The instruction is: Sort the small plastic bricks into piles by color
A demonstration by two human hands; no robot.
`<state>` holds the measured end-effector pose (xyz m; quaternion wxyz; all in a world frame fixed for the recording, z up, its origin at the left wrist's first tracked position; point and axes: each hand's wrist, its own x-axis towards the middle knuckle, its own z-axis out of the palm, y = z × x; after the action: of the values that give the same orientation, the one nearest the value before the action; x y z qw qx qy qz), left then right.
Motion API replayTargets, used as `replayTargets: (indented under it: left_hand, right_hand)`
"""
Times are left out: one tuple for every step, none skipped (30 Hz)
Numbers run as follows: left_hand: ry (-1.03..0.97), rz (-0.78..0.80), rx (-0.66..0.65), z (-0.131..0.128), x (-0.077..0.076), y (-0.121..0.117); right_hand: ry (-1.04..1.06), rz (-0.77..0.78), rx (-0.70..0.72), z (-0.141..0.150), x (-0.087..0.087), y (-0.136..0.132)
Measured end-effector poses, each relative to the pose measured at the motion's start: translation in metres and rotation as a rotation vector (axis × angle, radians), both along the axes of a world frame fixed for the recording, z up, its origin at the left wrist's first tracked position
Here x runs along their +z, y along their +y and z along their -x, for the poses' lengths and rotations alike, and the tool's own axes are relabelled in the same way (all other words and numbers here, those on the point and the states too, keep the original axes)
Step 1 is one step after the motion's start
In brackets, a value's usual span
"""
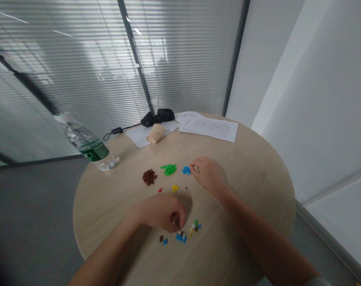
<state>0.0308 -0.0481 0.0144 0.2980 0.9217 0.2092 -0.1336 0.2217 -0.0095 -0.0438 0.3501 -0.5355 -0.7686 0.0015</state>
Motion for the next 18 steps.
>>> replayTargets:
  left_hand:
    - [-0.002, -0.01, 0.0, -0.001, 0.0, 0.0]
    - [-0.004, -0.019, 0.003, -0.001, 0.0, 0.0]
    - [-0.005, -0.029, 0.009, -0.001, 0.0, 0.0]
    - [-0.003, -0.042, 0.022, -0.001, -0.001, 0.0]
    - [0.001, -0.06, 0.039, -0.001, -0.001, 0.001]
    - [0.007, -0.082, 0.06, -0.001, 0.0, 0.002]
    - [0.012, -0.107, 0.081, 0.0, 0.0, 0.003]
    - [0.012, -0.134, 0.099, 0.0, 0.001, 0.004]
    - [0.008, -0.156, 0.113, 0.001, 0.001, 0.004]
    - [0.0, -0.171, 0.123, 0.002, 0.001, 0.005]
    - [-0.008, -0.179, 0.131, 0.002, 0.002, 0.006]
    - [-0.013, -0.18, 0.135, 0.003, 0.002, 0.007]
    - [-0.013, -0.177, 0.138, 0.003, 0.002, 0.007]
    - [-0.01, -0.171, 0.14, 0.003, 0.001, 0.007]
    - [-0.006, -0.163, 0.137, 0.003, 0.001, 0.007]
    - [-0.004, -0.153, 0.13, 0.002, 0.0, 0.007]
    - [-0.004, -0.146, 0.121, 0.001, -0.001, 0.006]
    - [-0.009, -0.142, 0.114, 0.001, -0.002, 0.006]
  right_hand:
    - [0.002, 0.001, 0.001, 0.0, 0.0, 0.0]
    - [0.005, 0.002, 0.001, -0.001, 0.001, 0.0]
    - [0.008, 0.002, 0.003, -0.001, 0.001, 0.0]
    - [0.012, 0.001, 0.004, -0.001, 0.002, -0.001]
    - [0.013, 0.0, 0.005, -0.001, 0.003, -0.001]
    - [0.013, 0.0, 0.004, -0.002, 0.004, -0.001]
    - [0.014, -0.001, 0.002, -0.002, 0.005, -0.002]
    - [0.018, -0.001, -0.002, -0.002, 0.006, -0.002]
    - [0.023, 0.0, -0.007, -0.002, 0.007, -0.003]
    - [0.028, 0.001, -0.013, -0.002, 0.008, -0.003]
    - [0.033, 0.001, -0.017, -0.002, 0.009, -0.004]
    - [0.038, 0.001, -0.021, -0.002, 0.009, -0.004]
    - [0.039, 0.002, -0.023, -0.002, 0.01, -0.005]
    - [0.039, 0.003, -0.023, -0.002, 0.01, -0.005]
    - [0.04, 0.003, -0.021, -0.002, 0.011, -0.005]
    - [0.042, 0.004, -0.017, -0.002, 0.011, -0.006]
    - [0.045, 0.003, -0.012, -0.002, 0.011, -0.006]
    - [0.049, 0.003, -0.007, -0.002, 0.011, -0.006]
